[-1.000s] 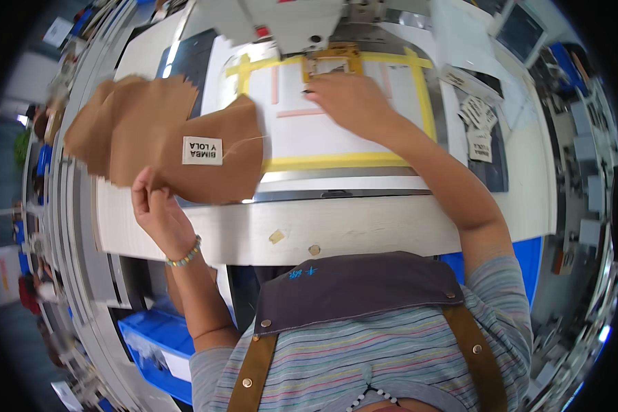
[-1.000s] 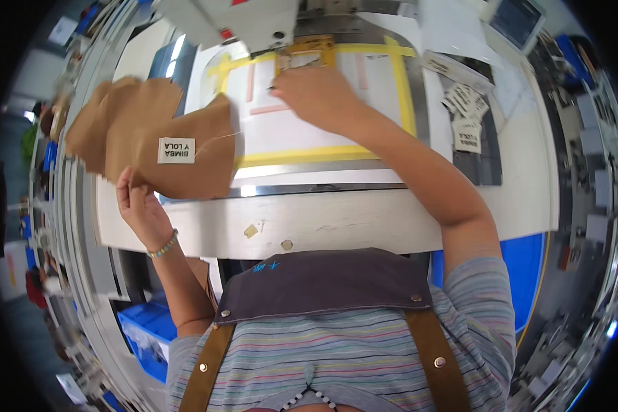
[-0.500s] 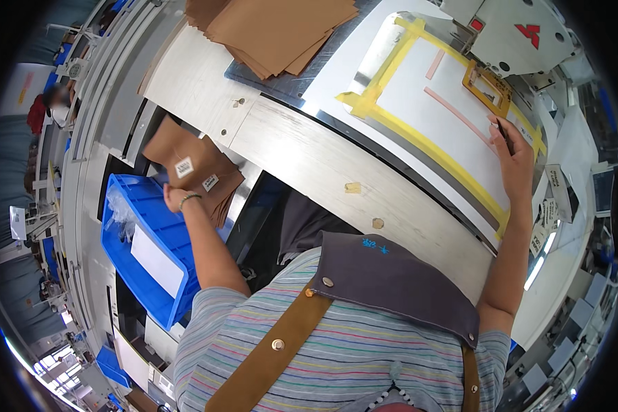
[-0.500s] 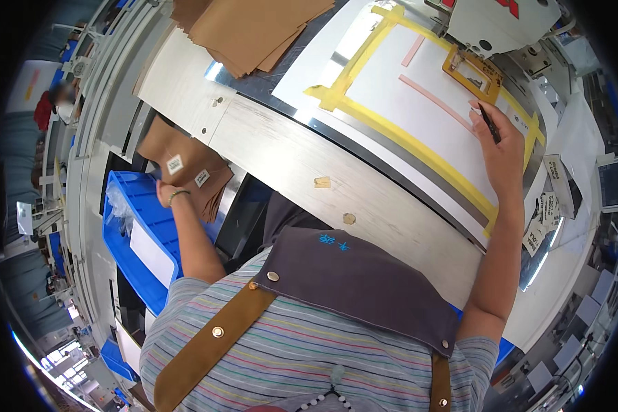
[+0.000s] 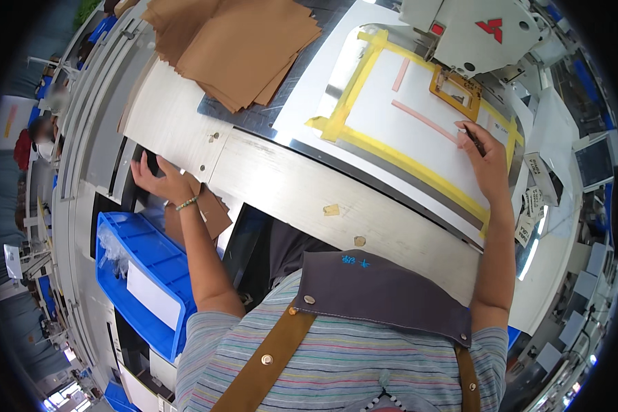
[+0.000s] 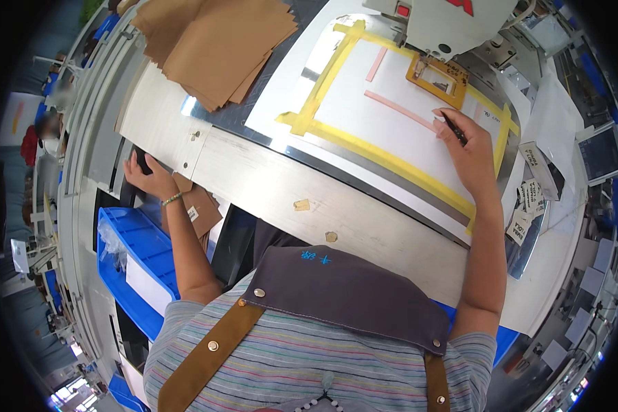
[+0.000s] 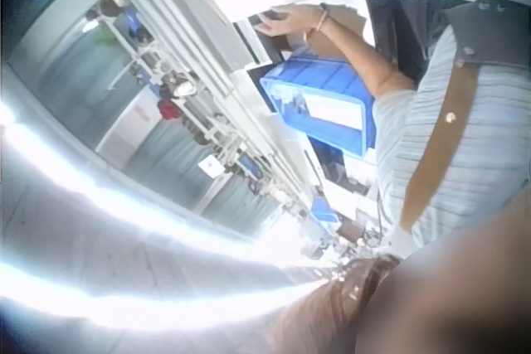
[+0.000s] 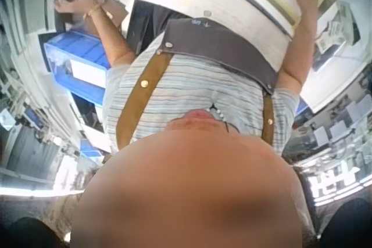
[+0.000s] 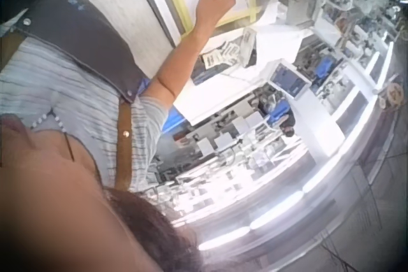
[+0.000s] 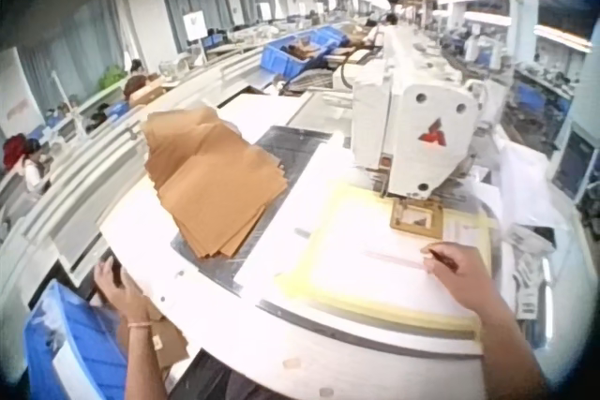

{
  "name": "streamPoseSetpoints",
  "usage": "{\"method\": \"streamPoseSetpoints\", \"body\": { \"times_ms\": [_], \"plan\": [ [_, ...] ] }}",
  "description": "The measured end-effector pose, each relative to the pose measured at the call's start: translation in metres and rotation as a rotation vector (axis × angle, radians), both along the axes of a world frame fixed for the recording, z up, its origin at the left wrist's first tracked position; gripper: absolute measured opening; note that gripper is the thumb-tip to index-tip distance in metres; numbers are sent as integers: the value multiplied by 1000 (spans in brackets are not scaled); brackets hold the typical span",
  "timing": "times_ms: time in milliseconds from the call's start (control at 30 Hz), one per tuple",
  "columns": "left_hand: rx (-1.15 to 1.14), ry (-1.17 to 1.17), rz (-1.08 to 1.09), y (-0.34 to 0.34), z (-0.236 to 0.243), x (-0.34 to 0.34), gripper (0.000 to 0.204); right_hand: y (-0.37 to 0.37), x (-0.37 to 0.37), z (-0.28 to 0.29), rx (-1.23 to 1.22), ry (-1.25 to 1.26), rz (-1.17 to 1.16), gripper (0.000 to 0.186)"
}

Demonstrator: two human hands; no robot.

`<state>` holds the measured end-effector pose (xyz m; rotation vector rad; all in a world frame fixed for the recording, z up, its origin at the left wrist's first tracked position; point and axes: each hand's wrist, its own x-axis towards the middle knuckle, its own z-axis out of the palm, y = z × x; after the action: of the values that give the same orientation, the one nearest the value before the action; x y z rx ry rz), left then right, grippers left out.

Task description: Sewing brand labels onto pieces of brown leather fabric using an industrial sewing machine.

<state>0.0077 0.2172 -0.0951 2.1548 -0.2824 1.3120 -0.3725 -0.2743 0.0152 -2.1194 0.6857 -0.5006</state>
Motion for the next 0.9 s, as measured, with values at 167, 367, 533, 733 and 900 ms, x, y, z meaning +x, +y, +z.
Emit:
{"method": "streamPoseSetpoints", "body": {
  "times_ms": [167, 367, 533, 733, 900],
  "plan": [
    [313, 161, -796, -128, 87, -20, 27, 2, -2, -3, 12, 6, 20, 30],
    [665, 77, -716, -191, 90, -29, 25, 3, -5, 3, 36, 15, 10, 29],
    [666, 120, -725, -189, 86, -6, 23, 5, -1, -1, 37, -4, 22, 29],
    [-174, 859, -860, -213, 126, 24, 21, 3, -2, -1, 2, 24, 44, 31],
    [-31, 688, -1134, -286, 128, -10, 23, 9, 2, 3, -6, -39, 24, 31]
  ]
}}
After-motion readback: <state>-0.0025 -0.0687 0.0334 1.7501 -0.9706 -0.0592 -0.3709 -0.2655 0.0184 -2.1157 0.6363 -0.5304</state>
